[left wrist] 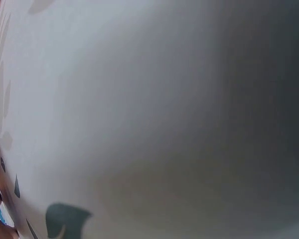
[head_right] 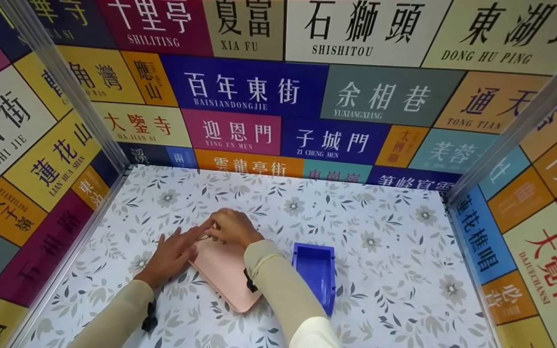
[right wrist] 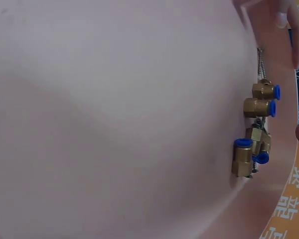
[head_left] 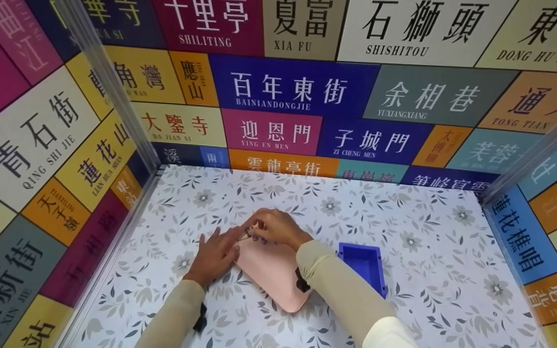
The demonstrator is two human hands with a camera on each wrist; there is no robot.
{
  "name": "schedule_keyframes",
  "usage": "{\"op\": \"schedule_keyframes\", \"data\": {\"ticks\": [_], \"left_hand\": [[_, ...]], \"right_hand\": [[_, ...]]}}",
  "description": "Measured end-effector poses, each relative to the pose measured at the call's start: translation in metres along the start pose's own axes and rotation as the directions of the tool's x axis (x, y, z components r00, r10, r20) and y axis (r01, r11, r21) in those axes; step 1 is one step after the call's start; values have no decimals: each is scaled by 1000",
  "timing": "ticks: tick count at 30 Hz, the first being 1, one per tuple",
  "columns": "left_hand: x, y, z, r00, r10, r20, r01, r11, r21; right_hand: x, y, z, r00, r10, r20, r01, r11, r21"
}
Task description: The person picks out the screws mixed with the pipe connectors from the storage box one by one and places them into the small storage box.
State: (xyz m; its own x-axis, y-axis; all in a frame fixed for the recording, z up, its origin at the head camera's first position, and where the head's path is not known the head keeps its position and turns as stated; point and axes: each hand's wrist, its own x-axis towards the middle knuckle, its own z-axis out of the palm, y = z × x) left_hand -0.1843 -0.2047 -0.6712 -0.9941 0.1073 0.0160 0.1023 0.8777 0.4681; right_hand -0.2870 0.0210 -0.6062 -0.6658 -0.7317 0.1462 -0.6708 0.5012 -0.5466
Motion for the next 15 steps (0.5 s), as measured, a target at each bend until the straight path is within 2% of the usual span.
{"op": "schedule_keyframes", "data": {"ticks": [4, 7, 10, 12, 15], "left_hand": [[0, 1, 0, 1000, 1, -8, -1, 1000, 1], [0, 0, 0, 1000, -2, -15, 2, 1000, 5], [0, -1, 1, 1000, 0, -16, 0, 1000, 8], [0, -1, 1, 1000, 6, -15, -6, 1000, 6], [2, -2, 2, 999, 36, -27, -36, 999, 3]], "right_hand": [[2, 1, 7, 1000, 17, 11, -17, 1000, -10], [5, 1, 13, 1000, -15, 0, 15, 999, -51], [8, 0, 19, 993, -117, -23, 116, 991, -67], [11, 1, 21, 975, -217, -49, 212, 974, -76], [13, 4, 27, 950, -303, -78, 289, 945, -155]]}}
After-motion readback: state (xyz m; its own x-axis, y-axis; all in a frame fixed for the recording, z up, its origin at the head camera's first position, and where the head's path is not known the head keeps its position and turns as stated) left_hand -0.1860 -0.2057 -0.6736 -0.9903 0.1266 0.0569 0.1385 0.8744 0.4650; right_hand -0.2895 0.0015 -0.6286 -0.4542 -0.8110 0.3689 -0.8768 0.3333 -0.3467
